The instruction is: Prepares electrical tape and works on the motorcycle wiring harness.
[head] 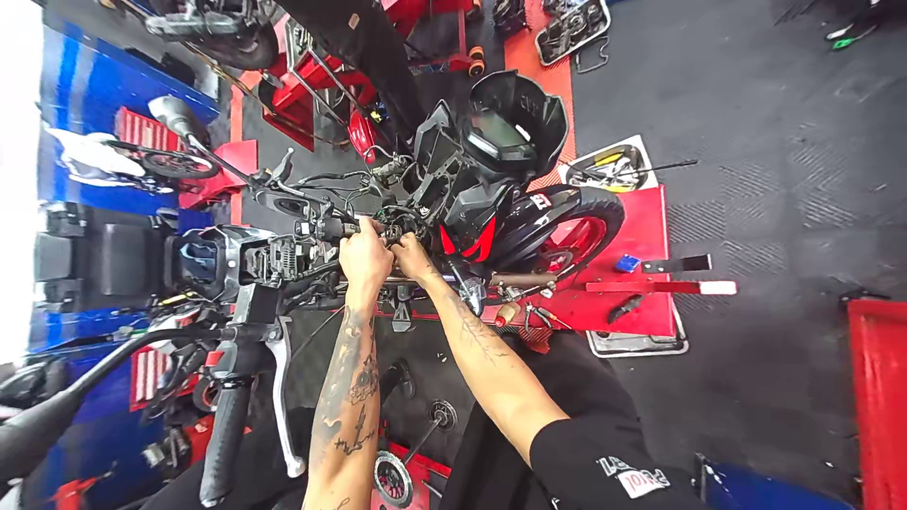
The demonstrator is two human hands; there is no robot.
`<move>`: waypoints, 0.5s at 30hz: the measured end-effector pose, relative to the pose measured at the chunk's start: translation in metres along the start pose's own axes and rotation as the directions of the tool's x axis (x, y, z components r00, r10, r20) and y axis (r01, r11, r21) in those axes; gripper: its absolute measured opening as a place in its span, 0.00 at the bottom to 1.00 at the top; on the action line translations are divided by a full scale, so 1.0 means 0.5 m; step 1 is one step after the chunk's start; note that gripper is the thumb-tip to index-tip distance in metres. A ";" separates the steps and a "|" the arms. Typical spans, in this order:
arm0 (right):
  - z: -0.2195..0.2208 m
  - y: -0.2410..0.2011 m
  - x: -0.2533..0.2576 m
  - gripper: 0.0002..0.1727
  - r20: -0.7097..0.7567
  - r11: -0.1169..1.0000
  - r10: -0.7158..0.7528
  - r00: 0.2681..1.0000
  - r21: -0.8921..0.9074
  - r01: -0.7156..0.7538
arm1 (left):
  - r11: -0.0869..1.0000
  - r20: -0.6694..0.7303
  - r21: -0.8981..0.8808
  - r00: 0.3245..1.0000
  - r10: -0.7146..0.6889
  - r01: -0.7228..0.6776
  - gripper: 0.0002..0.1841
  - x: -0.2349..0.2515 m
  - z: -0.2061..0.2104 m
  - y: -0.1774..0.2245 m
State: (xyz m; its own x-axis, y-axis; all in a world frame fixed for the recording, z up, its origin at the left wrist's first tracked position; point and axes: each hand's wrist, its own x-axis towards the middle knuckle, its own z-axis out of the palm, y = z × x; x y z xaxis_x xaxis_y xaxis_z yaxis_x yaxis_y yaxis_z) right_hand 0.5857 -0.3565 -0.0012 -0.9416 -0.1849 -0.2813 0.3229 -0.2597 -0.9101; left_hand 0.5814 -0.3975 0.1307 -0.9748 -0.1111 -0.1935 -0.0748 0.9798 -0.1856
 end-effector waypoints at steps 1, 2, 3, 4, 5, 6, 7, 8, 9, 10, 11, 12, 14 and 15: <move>0.001 -0.003 -0.004 0.12 0.007 0.992 0.048 0.999 0.116 -0.048 | 1.000 0.026 0.012 1.000 -0.008 0.008 0.20 -0.002 -0.003 0.001; 0.002 -0.007 -0.007 0.10 0.013 0.973 0.097 0.995 0.208 -0.097 | 1.000 0.052 0.027 0.999 -0.016 0.015 0.21 -0.002 -0.006 0.002; 0.002 -0.009 -0.007 0.10 0.022 0.956 0.129 0.991 0.263 -0.130 | 0.999 0.075 0.040 0.997 -0.022 0.019 0.21 -0.001 -0.009 0.003; 0.004 -0.008 -0.005 0.10 0.015 0.944 0.145 0.989 0.296 -0.143 | 0.998 0.087 0.055 0.996 -0.028 0.023 0.22 0.001 -0.010 0.003; 0.009 -0.004 -0.004 0.10 -0.005 0.936 0.161 0.987 0.317 -0.151 | 0.997 0.095 0.065 0.995 -0.034 0.028 0.23 0.001 -0.010 0.002; 0.014 -0.002 0.000 0.10 -0.033 0.929 0.179 0.983 0.336 -0.158 | 0.997 0.103 0.069 0.994 -0.040 0.033 0.23 0.002 -0.010 0.003; 0.020 -0.002 -0.001 0.10 -0.069 0.924 0.197 0.978 0.347 -0.162 | 0.997 0.115 0.072 0.992 -0.049 0.040 0.23 0.002 -0.011 0.005; 0.026 -0.003 -0.005 0.10 -0.099 0.925 0.207 0.973 0.345 -0.161 | 0.995 0.131 0.087 0.989 -0.063 0.052 0.24 0.001 -0.012 0.006; 0.026 -0.005 -0.005 0.10 -0.118 0.935 0.194 0.974 0.323 -0.148 | 0.992 0.145 0.106 0.986 -0.077 0.062 0.25 0.004 -0.015 0.010; 0.025 -0.003 -0.005 0.10 -0.122 0.945 0.175 0.977 0.299 -0.132 | 0.990 0.163 0.127 0.982 -0.090 0.069 0.25 0.006 -0.019 0.014; 0.022 0.000 -0.005 0.11 -0.110 0.950 0.153 0.982 0.289 -0.116 | 0.987 0.184 0.144 0.978 -0.101 0.075 0.25 0.009 -0.022 0.017; 0.018 0.004 -0.006 0.14 -0.088 0.945 0.141 0.986 0.309 -0.107 | 0.984 0.209 0.156 0.971 -0.114 0.082 0.24 0.012 -0.023 0.018; 0.016 0.008 -0.008 0.18 -0.047 0.905 0.117 0.992 0.417 -0.087 | 0.982 0.260 0.169 0.957 -0.126 0.084 0.21 0.026 -0.022 0.014; 0.018 0.009 -0.005 0.18 -0.033 0.866 0.100 0.994 0.496 -0.070 | 0.982 0.287 0.166 0.949 -0.133 0.088 0.21 0.033 -0.024 0.012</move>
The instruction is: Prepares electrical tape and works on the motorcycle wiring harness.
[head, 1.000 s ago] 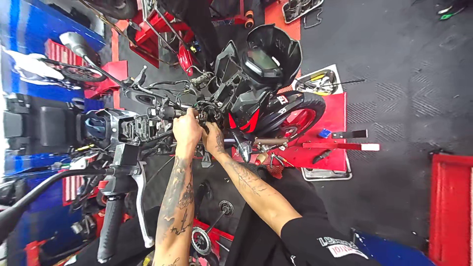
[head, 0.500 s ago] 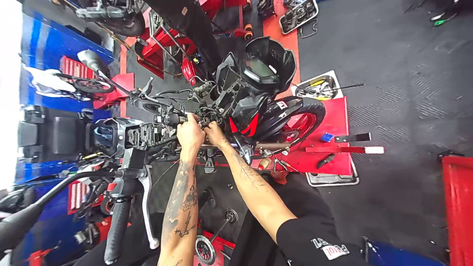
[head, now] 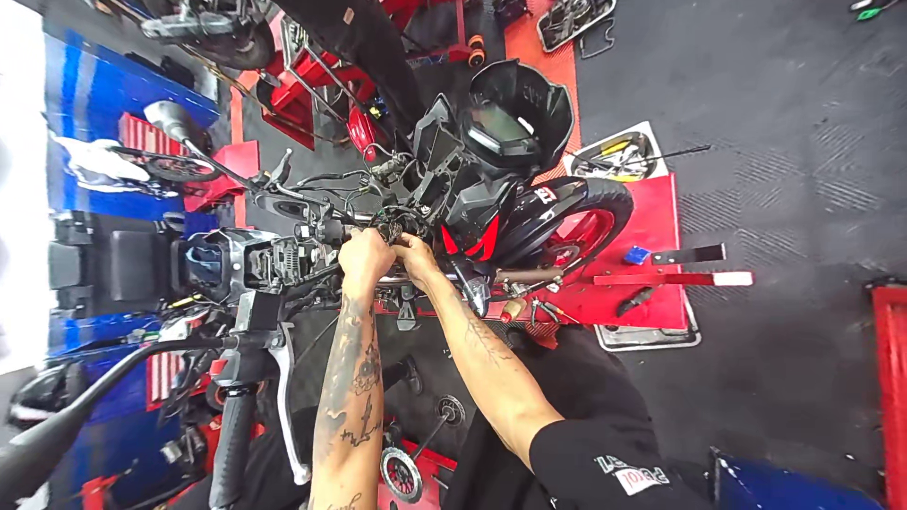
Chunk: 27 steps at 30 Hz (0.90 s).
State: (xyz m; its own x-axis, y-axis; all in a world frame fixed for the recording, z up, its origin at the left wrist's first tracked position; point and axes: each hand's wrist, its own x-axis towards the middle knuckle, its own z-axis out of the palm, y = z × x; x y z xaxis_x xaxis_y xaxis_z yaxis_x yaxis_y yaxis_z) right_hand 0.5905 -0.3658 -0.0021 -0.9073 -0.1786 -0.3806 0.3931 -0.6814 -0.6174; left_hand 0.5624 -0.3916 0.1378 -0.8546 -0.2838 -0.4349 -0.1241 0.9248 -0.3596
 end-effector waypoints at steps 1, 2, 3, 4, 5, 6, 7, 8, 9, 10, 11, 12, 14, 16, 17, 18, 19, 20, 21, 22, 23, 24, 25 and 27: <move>0.004 0.002 0.003 0.17 0.016 0.994 -0.004 1.000 0.107 0.002 | 1.000 0.020 -0.005 1.000 0.001 -0.001 0.21 0.006 -0.003 -0.002; 0.008 0.002 0.004 0.17 0.025 0.977 0.005 1.000 0.214 -0.010 | 1.000 0.031 -0.006 1.000 0.003 -0.003 0.21 0.010 -0.004 -0.003; 0.013 0.000 0.000 0.18 0.018 0.952 0.036 0.999 0.305 -0.040 | 1.000 0.044 -0.004 0.999 0.003 -0.002 0.22 0.011 -0.005 -0.003; 0.020 -0.006 -0.005 0.18 -0.010 0.921 0.079 0.997 0.384 -0.069 | 1.000 0.051 -0.002 0.999 0.002 -0.002 0.23 0.014 -0.005 -0.002; 0.028 -0.012 -0.011 0.19 -0.053 0.893 0.126 0.991 0.442 -0.090 | 1.000 0.057 -0.005 0.998 0.005 -0.004 0.24 0.018 -0.004 0.000; 0.038 -0.016 -0.017 0.17 -0.102 0.874 0.166 0.981 0.476 -0.099 | 1.000 0.056 -0.013 0.998 0.013 -0.012 0.24 0.020 -0.003 -0.001; 0.050 -0.018 -0.022 0.13 -0.166 0.872 0.192 0.967 0.480 -0.091 | 0.999 0.046 -0.019 0.999 0.027 -0.026 0.23 0.020 -0.002 -0.003; 0.060 -0.018 -0.026 0.10 -0.218 0.885 0.200 0.955 0.458 -0.080 | 0.999 0.034 -0.020 0.999 0.043 -0.042 0.22 0.019 -0.001 -0.004; 0.067 -0.016 -0.031 0.10 -0.272 0.907 0.193 0.943 0.416 -0.065 | 0.998 0.021 -0.018 0.998 0.060 -0.060 0.21 0.015 0.002 -0.004; 0.070 -0.016 -0.034 0.12 -0.312 0.928 0.172 0.934 0.370 -0.048 | 0.997 0.013 -0.010 0.997 0.071 -0.071 0.21 0.012 0.001 -0.001; 0.069 -0.016 -0.039 0.16 -0.333 0.950 0.146 0.931 0.311 -0.038 | 0.997 0.012 -0.002 0.997 0.076 -0.076 0.21 0.010 0.002 0.001; 0.068 -0.015 -0.043 0.20 -0.358 0.972 0.107 0.928 0.234 -0.022 | 0.997 0.009 0.004 0.997 0.081 -0.081 0.21 0.009 0.003 0.001; 0.060 -0.020 -0.054 0.25 -0.354 1.000 -0.009 0.935 -0.001 0.009 | 0.996 -0.002 0.004 0.996 0.086 -0.086 0.21 0.011 0.003 0.000; 0.049 -0.021 -0.063 0.25 -0.300 0.968 -0.119 0.947 -0.247 0.044 | 0.996 -0.012 -0.002 0.995 0.094 -0.094 0.21 0.012 0.005 -0.003; 0.040 -0.025 -0.058 0.24 -0.264 0.938 -0.159 0.951 -0.342 0.062 | 0.995 -0.026 -0.006 0.994 0.104 -0.104 0.21 0.013 0.007 -0.003; 0.031 -0.028 -0.055 0.23 -0.229 0.917 -0.172 0.958 -0.392 0.071 | 0.993 -0.041 -0.011 0.993 0.113 -0.114 0.22 0.011 0.014 -0.007; 0.025 -0.034 -0.046 0.22 -0.203 0.910 -0.182 0.962 -0.406 0.086 | 0.993 -0.051 -0.014 0.992 0.119 -0.120 0.23 0.010 0.016 -0.009; 0.022 -0.042 -0.031 0.21 -0.184 0.909 -0.190 0.964 -0.404 0.102 | 0.992 -0.065 -0.011 0.990 0.122 -0.123 0.24 0.013 0.014 -0.009; 0.019 -0.043 -0.024 0.20 -0.168 0.913 -0.180 0.969 -0.395 0.101 | 0.992 -0.079 -0.007 0.989 0.122 -0.123 0.24 0.013 0.016 -0.011; 0.017 -0.038 -0.023 0.20 -0.163 0.921 -0.162 0.973 -0.378 0.091 | 0.993 -0.097 -0.006 0.988 0.120 -0.121 0.23 0.009 0.021 -0.014; 0.016 -0.033 -0.021 0.19 -0.162 0.927 -0.169 0.972 -0.362 0.101 | 0.993 -0.125 -0.010 0.985 0.119 -0.121 0.21 0.007 0.024 -0.014; 0.016 -0.027 -0.025 0.17 -0.168 0.929 -0.196 0.966 -0.348 0.128 | 0.993 -0.157 -0.016 0.981 0.117 -0.121 0.19 0.003 0.029 -0.013; 0.018 -0.020 -0.032 0.18 -0.176 0.927 -0.227 0.958 -0.341 0.157 | 0.993 -0.185 -0.023 0.976 0.112 -0.118 0.18 -0.002 0.034 -0.013; 0.024 -0.002 -0.043 0.21 -0.195 0.910 -0.289 0.937 -0.359 0.206 | 0.994 -0.219 -0.004 0.970 0.106 -0.109 0.17 -0.007 0.036 -0.011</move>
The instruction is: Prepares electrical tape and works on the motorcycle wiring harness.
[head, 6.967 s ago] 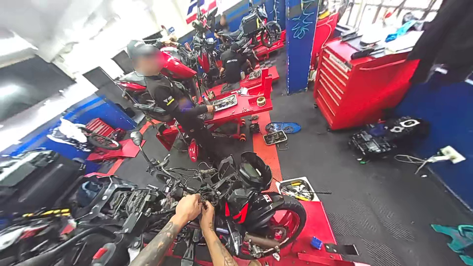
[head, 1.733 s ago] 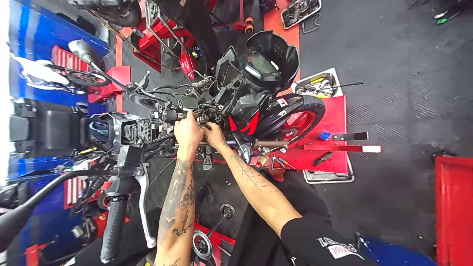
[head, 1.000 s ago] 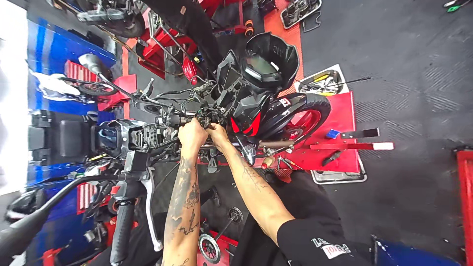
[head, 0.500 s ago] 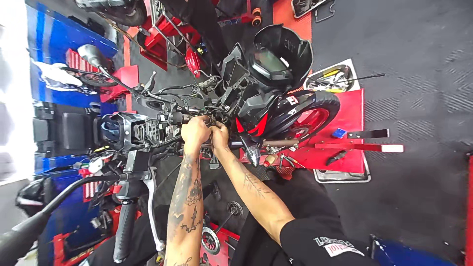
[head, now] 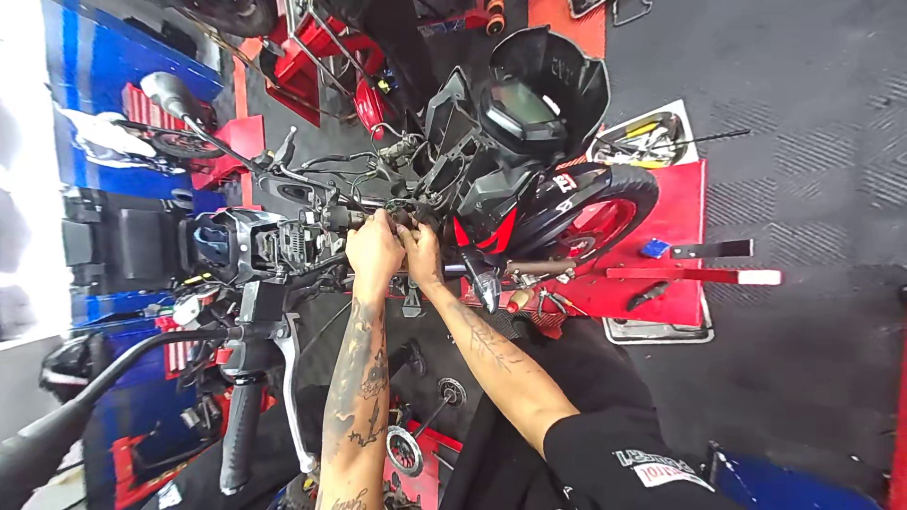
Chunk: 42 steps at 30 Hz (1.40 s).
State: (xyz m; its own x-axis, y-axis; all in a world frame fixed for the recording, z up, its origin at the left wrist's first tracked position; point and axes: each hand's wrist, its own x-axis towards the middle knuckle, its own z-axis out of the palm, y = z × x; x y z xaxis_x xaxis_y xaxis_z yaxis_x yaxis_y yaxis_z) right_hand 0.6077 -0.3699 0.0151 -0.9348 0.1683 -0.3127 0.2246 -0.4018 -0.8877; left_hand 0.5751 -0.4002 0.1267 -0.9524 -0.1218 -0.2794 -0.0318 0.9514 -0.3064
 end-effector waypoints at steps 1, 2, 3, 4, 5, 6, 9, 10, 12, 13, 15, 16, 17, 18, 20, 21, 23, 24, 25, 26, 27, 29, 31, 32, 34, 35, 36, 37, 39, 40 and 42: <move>0.002 0.006 -0.009 0.21 -0.021 1.000 -0.014 1.000 -0.021 0.013 | 1.000 -0.004 0.017 1.000 -0.001 0.001 0.17 -0.001 0.003 -0.002; -0.001 0.010 -0.019 0.22 -0.044 0.998 -0.017 0.999 -0.062 0.015 | 0.999 -0.002 0.036 1.000 -0.001 0.001 0.18 -0.001 0.005 -0.004; -0.007 0.012 -0.024 0.22 -0.058 0.992 -0.023 0.998 -0.121 0.015 | 0.999 0.001 0.052 1.000 0.000 0.000 0.18 0.003 0.006 -0.004; -0.015 0.017 -0.036 0.22 -0.056 0.981 -0.029 0.998 -0.195 0.018 | 0.998 0.017 0.066 1.000 -0.001 0.000 0.17 0.002 0.007 -0.006; -0.020 0.025 -0.044 0.21 -0.068 0.959 -0.065 0.996 -0.278 0.044 | 0.997 0.038 0.083 0.999 -0.004 0.001 0.17 0.004 0.006 -0.005; -0.026 0.032 -0.045 0.20 -0.083 0.928 -0.108 0.991 -0.365 0.070 | 0.995 0.060 0.103 0.998 -0.005 -0.002 0.17 0.010 0.003 -0.001; -0.041 0.037 -0.055 0.20 -0.031 0.846 -0.090 0.995 -0.530 0.060 | 0.995 0.116 0.095 0.993 -0.001 -0.010 0.15 0.013 -0.006 -0.001; -0.044 0.029 -0.052 0.20 0.011 0.840 -0.030 0.999 -0.541 0.032 | 0.999 0.135 0.054 0.991 0.001 -0.008 0.15 0.013 -0.015 -0.003; -0.046 0.022 -0.041 0.20 0.086 0.843 0.068 0.994 -0.537 -0.012 | 0.999 0.164 -0.044 0.986 0.003 0.004 0.14 0.013 -0.028 -0.007; -0.045 0.018 -0.032 0.19 0.102 0.842 0.090 0.991 -0.539 -0.021 | 0.997 0.174 -0.070 0.985 -0.002 0.014 0.14 0.017 -0.031 -0.009; -0.041 0.010 -0.025 0.18 0.120 0.832 0.106 0.987 -0.555 -0.022 | 0.996 0.183 -0.087 0.983 -0.013 0.029 0.14 0.020 -0.031 -0.010; -0.041 0.006 -0.025 0.18 0.135 0.824 0.110 0.985 -0.566 -0.015 | 0.996 0.184 -0.086 0.983 -0.014 0.030 0.14 0.021 -0.029 -0.010; -0.040 0.001 -0.028 0.19 0.157 0.822 0.114 0.981 -0.570 -0.005 | 0.996 0.191 -0.081 0.981 -0.015 0.031 0.14 0.019 -0.026 -0.011; -0.039 -0.007 -0.026 0.20 0.180 0.821 0.117 0.977 -0.571 0.006 | 0.997 0.198 -0.076 0.980 -0.016 0.032 0.14 0.021 -0.026 -0.011; -0.036 -0.016 -0.013 0.19 0.214 0.833 0.126 0.969 -0.553 0.014 | 0.997 0.205 -0.064 0.979 -0.019 0.032 0.15 0.025 -0.025 -0.010; -0.034 -0.016 -0.009 0.18 0.231 0.856 0.138 0.963 -0.516 0.001 | 0.998 0.208 -0.056 0.978 -0.019 0.031 0.15 0.022 -0.023 -0.011; -0.037 -0.023 0.010 0.19 0.277 0.896 0.160 0.947 -0.443 -0.022 | 0.999 0.200 -0.051 0.980 -0.007 0.018 0.15 0.020 -0.026 -0.010; -0.036 -0.022 0.016 0.19 0.285 0.909 0.160 0.945 -0.415 -0.028 | 0.999 0.199 -0.041 0.980 0.003 0.005 0.15 0.018 -0.027 -0.009; -0.035 -0.019 0.023 0.19 0.283 0.918 0.158 0.946 -0.394 -0.036 | 1.000 0.198 -0.020 0.980 0.013 -0.010 0.16 0.019 -0.026 -0.008; -0.032 -0.015 0.025 0.18 0.280 0.929 0.160 0.947 -0.367 -0.049 | 1.000 0.201 0.006 0.979 0.019 -0.021 0.16 0.016 -0.024 -0.007; -0.028 -0.013 0.031 0.18 0.270 0.936 0.160 0.949 -0.347 -0.059 | 0.999 0.199 0.029 0.980 0.022 -0.028 0.16 0.016 -0.022 -0.005; -0.024 -0.014 0.033 0.16 0.267 0.956 0.156 0.951 -0.284 -0.077 | 0.999 0.196 0.036 0.981 0.013 -0.020 0.17 0.016 -0.019 -0.002; -0.023 -0.018 0.031 0.13 0.272 0.973 0.150 0.950 -0.210 -0.093 | 1.000 0.176 -0.003 0.984 -0.028 0.029 0.23 0.018 -0.017 0.000; -0.022 -0.018 0.032 0.12 0.272 0.978 0.154 0.950 -0.176 -0.108 | 0.998 0.149 -0.012 0.987 -0.063 0.066 0.25 0.020 -0.015 0.005; -0.018 -0.009 0.032 0.13 0.276 0.984 0.179 0.944 -0.064 -0.167 | 0.993 0.081 0.011 0.990 -0.117 0.116 0.24 0.020 -0.002 0.015; -0.014 0.001 0.030 0.14 0.280 0.978 0.195 0.940 0.021 -0.209 | 0.992 0.064 0.024 0.990 -0.126 0.124 0.23 0.019 0.002 0.017; -0.010 0.011 0.030 0.15 0.286 0.964 0.207 0.936 0.102 -0.244 | 0.991 0.053 0.039 0.990 -0.127 0.126 0.21 0.019 0.004 0.019; -0.009 0.019 0.029 0.15 0.296 0.947 0.223 0.929 0.160 -0.279 | 0.991 0.048 0.053 0.991 -0.126 0.124 0.20 0.015 0.005 0.019; -0.006 0.027 0.029 0.14 0.289 0.930 0.242 0.926 0.202 -0.306 | 0.994 0.018 0.030 0.995 -0.102 0.101 0.19 0.000 0.005 0.017; -0.003 0.030 0.029 0.14 0.286 0.926 0.256 0.923 0.200 -0.319 | 0.996 0.009 0.028 0.996 -0.090 0.090 0.20 -0.006 0.006 0.014; -0.003 0.029 0.038 0.19 0.279 0.920 0.289 0.916 0.184 -0.346 | 0.998 -0.015 0.030 0.998 -0.058 0.059 0.20 -0.002 0.011 0.011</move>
State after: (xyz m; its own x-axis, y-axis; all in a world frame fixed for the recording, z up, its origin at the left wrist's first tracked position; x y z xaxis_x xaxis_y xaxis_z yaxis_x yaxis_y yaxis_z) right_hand 0.5937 -0.3710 -0.0041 -0.8680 -0.2131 -0.4485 0.4797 -0.5934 -0.6464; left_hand 0.5777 -0.3964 0.1204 -0.9534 -0.1730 -0.2472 -0.0789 0.9337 -0.3491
